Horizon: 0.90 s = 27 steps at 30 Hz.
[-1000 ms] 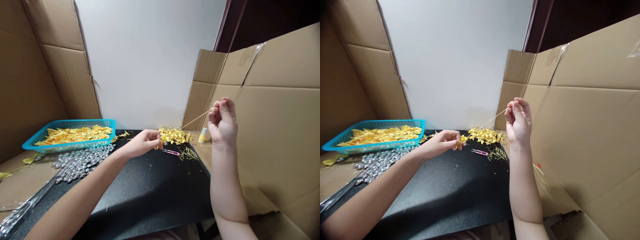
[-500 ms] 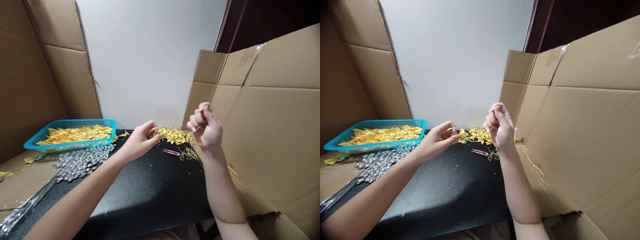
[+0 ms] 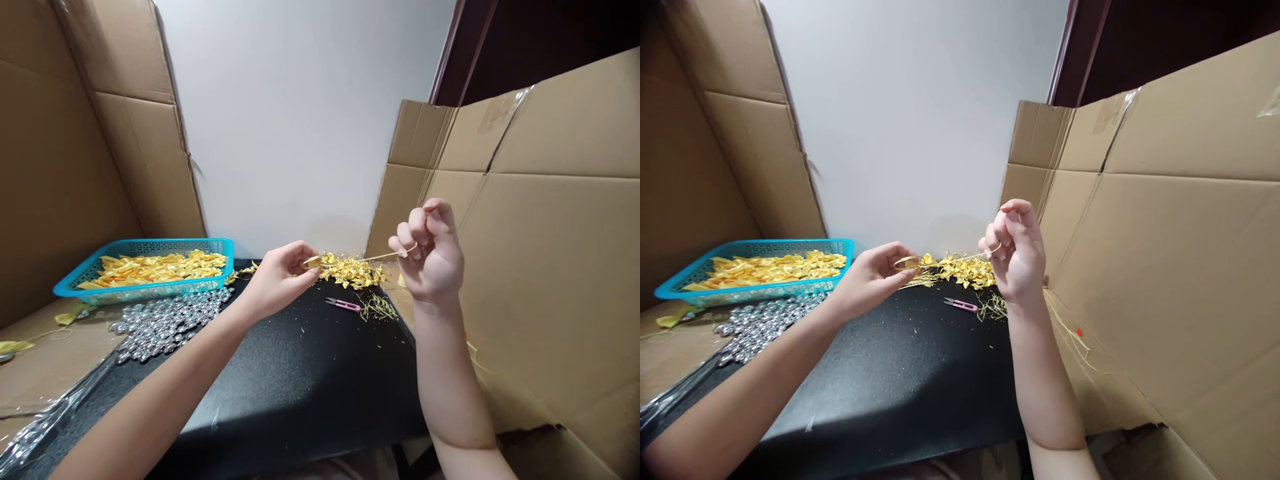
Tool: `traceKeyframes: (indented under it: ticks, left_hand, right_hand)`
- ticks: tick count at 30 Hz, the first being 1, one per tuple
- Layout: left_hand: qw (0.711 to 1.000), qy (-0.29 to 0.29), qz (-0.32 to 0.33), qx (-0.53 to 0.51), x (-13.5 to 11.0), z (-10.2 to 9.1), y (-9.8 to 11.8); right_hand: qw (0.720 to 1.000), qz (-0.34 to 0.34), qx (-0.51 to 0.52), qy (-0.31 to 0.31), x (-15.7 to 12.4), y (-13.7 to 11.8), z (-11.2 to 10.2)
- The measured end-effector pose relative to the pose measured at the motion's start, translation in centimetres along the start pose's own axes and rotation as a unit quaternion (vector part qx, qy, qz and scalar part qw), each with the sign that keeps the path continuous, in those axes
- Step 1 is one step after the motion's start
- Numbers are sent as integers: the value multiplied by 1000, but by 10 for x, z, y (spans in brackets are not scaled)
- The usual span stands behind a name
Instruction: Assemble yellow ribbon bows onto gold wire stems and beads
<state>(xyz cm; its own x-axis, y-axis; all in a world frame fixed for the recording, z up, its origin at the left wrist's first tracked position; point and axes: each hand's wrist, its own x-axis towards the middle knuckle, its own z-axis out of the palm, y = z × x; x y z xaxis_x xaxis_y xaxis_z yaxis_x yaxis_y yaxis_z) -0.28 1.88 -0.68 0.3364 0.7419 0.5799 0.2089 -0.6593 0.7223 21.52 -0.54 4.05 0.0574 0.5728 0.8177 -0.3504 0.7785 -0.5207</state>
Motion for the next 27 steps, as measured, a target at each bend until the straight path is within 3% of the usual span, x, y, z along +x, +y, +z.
traceKeyframes:
  ticks: [15, 19, 22, 27]
  left_hand:
    - [996, -28, -65, -58, 6, -1, -6]
    - [989, -43, -127, -65, 11, -1, -12]
    - [975, -73, -197, -73, 13, 1, -25]
    - [935, -138, -307, -114, -7, 9, -64]
  right_hand:
    - [994, -60, -86, 16, -3, -7, -6]
    - [992, -51, -113, 16, 0, 0, -9]
    - [992, 10, -129, -9, 2, 17, -8]
    - [969, 189, -137, -79, -10, 59, 0]
